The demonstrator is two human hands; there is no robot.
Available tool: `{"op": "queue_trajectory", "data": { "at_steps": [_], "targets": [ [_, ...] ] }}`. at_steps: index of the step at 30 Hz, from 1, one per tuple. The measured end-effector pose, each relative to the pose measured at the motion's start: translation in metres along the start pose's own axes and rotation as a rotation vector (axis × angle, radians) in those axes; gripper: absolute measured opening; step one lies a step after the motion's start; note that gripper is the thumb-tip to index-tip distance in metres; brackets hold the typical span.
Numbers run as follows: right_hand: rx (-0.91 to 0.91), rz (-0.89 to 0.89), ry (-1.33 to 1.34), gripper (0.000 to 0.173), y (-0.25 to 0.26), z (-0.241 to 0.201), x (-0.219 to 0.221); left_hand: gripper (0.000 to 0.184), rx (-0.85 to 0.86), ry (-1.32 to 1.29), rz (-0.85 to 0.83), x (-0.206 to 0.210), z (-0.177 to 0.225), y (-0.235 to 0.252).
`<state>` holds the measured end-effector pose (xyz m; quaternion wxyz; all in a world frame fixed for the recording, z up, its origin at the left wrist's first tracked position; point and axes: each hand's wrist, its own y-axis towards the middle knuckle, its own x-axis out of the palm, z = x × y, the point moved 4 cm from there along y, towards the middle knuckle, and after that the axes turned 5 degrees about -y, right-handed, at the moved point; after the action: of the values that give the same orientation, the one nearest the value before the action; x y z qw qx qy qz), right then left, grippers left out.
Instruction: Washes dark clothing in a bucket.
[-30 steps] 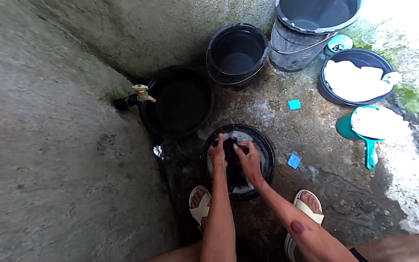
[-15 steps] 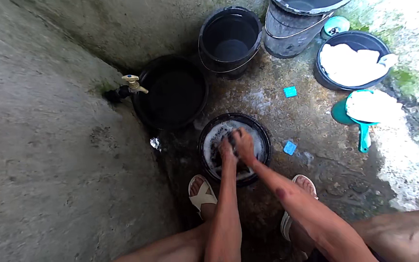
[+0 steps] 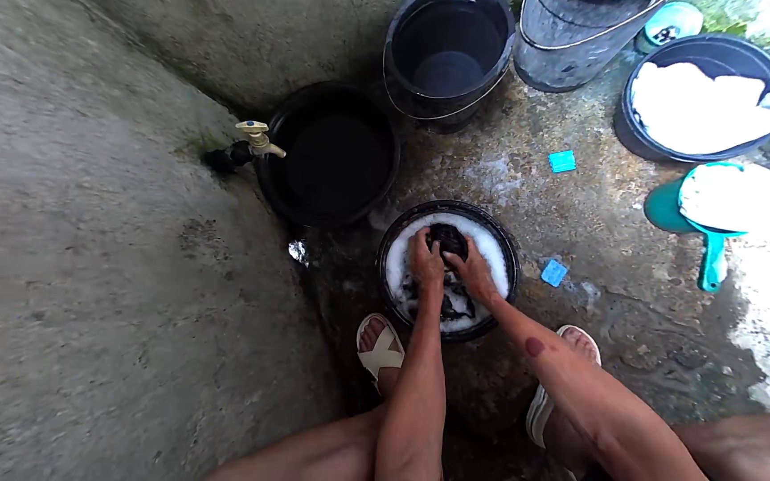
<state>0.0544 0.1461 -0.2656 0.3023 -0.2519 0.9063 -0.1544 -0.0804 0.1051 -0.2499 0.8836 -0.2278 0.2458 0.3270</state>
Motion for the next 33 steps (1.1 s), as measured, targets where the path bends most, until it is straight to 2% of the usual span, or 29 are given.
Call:
{"op": "queue_trajectory", "data": {
  "at_steps": [1,3,5,7,10,11,12,13,14,17,18,21,22,24,26,28,29,30,31,33],
  "targets": [
    [0.071,-0.029,-0.012,0.061,0.002,0.0,-0.001,0.037,-0.018,0.002,-0.037,0.001,-0.002,0.003],
    [0.158,-0.051,-0.027,0.051,0.006,-0.009,-0.009,0.034,-0.076,-0.157,-0.103,-0.009,-0.007,0.014],
    [0.075,0.055,-0.028,0.046,0.006,-0.023,-0.023,0.03,-0.128,-0.437,-0.119,-0.024,-0.007,0.019],
    [0.0,0.183,-0.002,0.048,-0.01,-0.044,-0.032,0.028,-0.21,-0.64,-0.04,-0.033,0.0,0.016],
    [-0.147,0.204,0.09,0.042,-0.058,-0.089,-0.025,0.059,-0.345,-0.639,0.151,-0.034,0.013,0.009],
    [-0.21,0.17,0.085,0.04,-0.069,-0.101,-0.018,0.065,-0.34,-0.602,0.163,-0.036,0.014,0.006],
    [-0.252,0.15,0.052,0.038,-0.072,-0.109,-0.013,0.06,-0.306,-0.575,0.136,-0.038,0.015,-0.001],
    [-0.248,0.16,-0.009,0.038,-0.066,-0.11,-0.011,0.048,-0.269,-0.551,0.069,-0.039,0.022,-0.013],
    [-0.192,0.184,-0.082,0.04,-0.051,-0.104,-0.013,0.043,-0.315,-0.545,0.004,-0.038,0.034,-0.025],
    [0.015,0.253,-0.064,0.053,-0.01,-0.082,-0.021,0.043,-0.561,-0.843,0.082,-0.014,0.051,-0.037],
    [0.028,0.239,-0.052,0.054,-0.017,-0.088,-0.02,0.043,-0.561,-0.854,0.102,-0.014,0.047,-0.032],
    [-0.109,0.056,-0.09,0.049,-0.065,-0.107,-0.01,0.032,-0.362,-0.693,0.079,-0.012,0.009,-0.021],
    [-0.145,0.028,-0.087,0.047,-0.067,-0.104,-0.007,0.033,-0.365,-0.663,0.074,-0.011,0.001,-0.018],
    [-0.145,0.043,-0.108,0.048,-0.044,-0.086,-0.01,0.047,-0.471,-0.69,0.086,-0.016,0.009,-0.02],
    [-0.036,0.049,-0.126,0.053,-0.01,-0.056,-0.017,0.063,-0.541,-0.626,0.117,-0.028,0.021,-0.018],
    [-0.006,0.02,-0.038,0.058,0.01,-0.03,-0.022,0.056,-0.363,-0.57,0.135,-0.037,0.022,-0.009],
    [-0.022,0.01,-0.004,0.06,0.012,-0.021,-0.021,0.048,-0.237,-0.523,0.111,-0.036,0.017,-0.006],
    [-0.038,0.008,-0.005,0.061,0.01,-0.014,-0.018,0.048,-0.138,-0.445,0.057,-0.033,0.01,-0.005],
    [-0.043,0.02,-0.034,0.06,0.007,-0.008,-0.014,0.053,-0.083,-0.349,0.008,-0.025,0.004,-0.006],
    [-0.007,0.022,-0.098,0.054,0.008,-0.001,-0.013,0.049,-0.02,-0.163,-0.069,-0.006,-0.001,-0.007]
  ]
}}
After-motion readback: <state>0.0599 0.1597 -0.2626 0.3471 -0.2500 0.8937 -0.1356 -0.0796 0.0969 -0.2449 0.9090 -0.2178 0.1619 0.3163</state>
